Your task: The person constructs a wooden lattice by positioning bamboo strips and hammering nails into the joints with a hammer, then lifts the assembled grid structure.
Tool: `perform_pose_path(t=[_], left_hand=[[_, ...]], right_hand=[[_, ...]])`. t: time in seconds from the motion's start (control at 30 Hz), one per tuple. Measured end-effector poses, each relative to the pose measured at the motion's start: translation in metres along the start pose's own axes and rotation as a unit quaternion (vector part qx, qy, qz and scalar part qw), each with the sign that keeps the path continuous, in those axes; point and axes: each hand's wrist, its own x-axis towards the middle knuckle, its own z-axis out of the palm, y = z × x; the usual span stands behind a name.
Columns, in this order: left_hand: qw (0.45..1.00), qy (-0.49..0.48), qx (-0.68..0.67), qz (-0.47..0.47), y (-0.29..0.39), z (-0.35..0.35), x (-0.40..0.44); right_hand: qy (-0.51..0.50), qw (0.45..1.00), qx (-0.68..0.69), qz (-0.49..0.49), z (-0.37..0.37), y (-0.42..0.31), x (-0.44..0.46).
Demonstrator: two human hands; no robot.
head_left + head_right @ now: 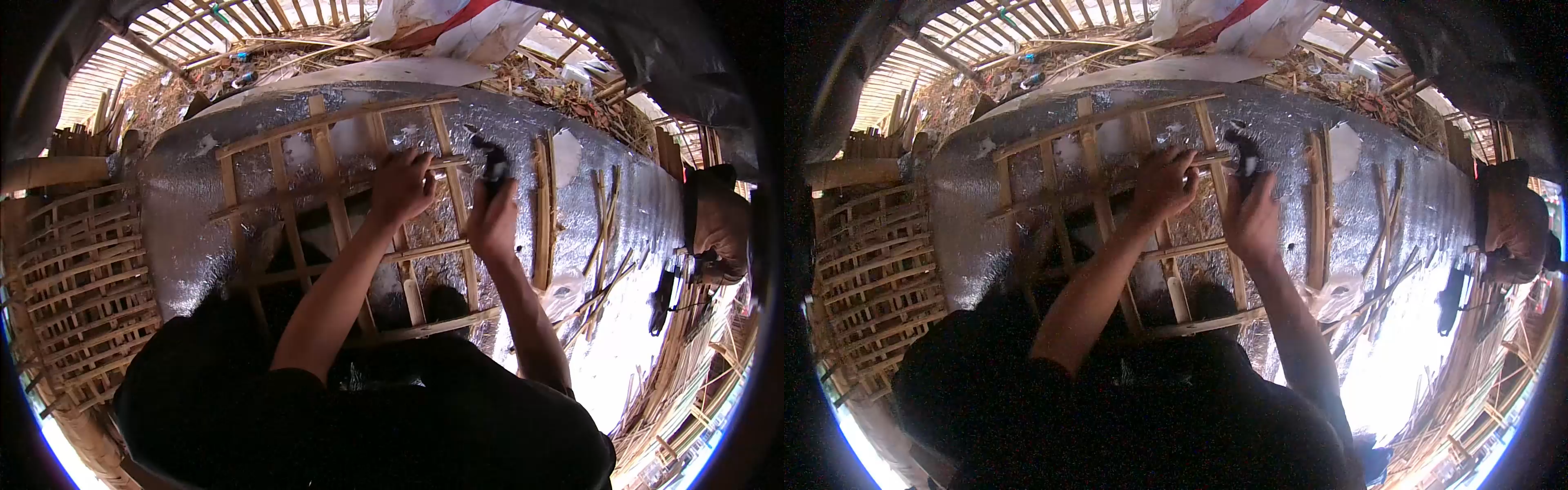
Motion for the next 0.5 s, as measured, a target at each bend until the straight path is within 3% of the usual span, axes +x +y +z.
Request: perform_pose_path(t=[0.03, 0.07, 0.2, 0.27, 0.33, 0.37, 0.5], left_hand=[[1.0, 0.006, -0.004, 0.009, -0.001, 0.001, 0.002], [1.0, 0.014, -0.008, 0.019, -0.004, 0.002, 0.003], [0.999, -0.01, 0.038, -0.017, 0.002, 0.005, -0.005], [1.0, -0.009, 0.022, -0.005, 0.002, 0.003, -0.005], [1.0, -0.003, 0.016, 0.009, 0.001, -0.002, -0.001], [1.0, 0.001, 0.015, 0.014, 0.001, -0.004, -0.001], [1.0, 0.016, -0.006, -0.003, -0.001, 0.008, -0.005]], right_hand=[[-0.056, 0.996, -0.067, 0.004, 0.004, 0.006, 0.001], [-0.162, 0.972, -0.126, 0.116, 0.006, 0.007, 0.005], [-0.095, 0.99, 0.004, 0.104, -0.009, -0.004, 0.005], [0.052, 0.996, -0.061, -0.032, 0.015, 0.025, -0.015], [-0.003, 0.998, -0.059, 0.011, 0.017, 0.02, -0.011], [-0.164, 0.972, -0.118, 0.123, 0.017, 0.018, 0.003], [-0.059, 0.998, -0.002, 0.034, -0.003, -0.008, 0.005]])
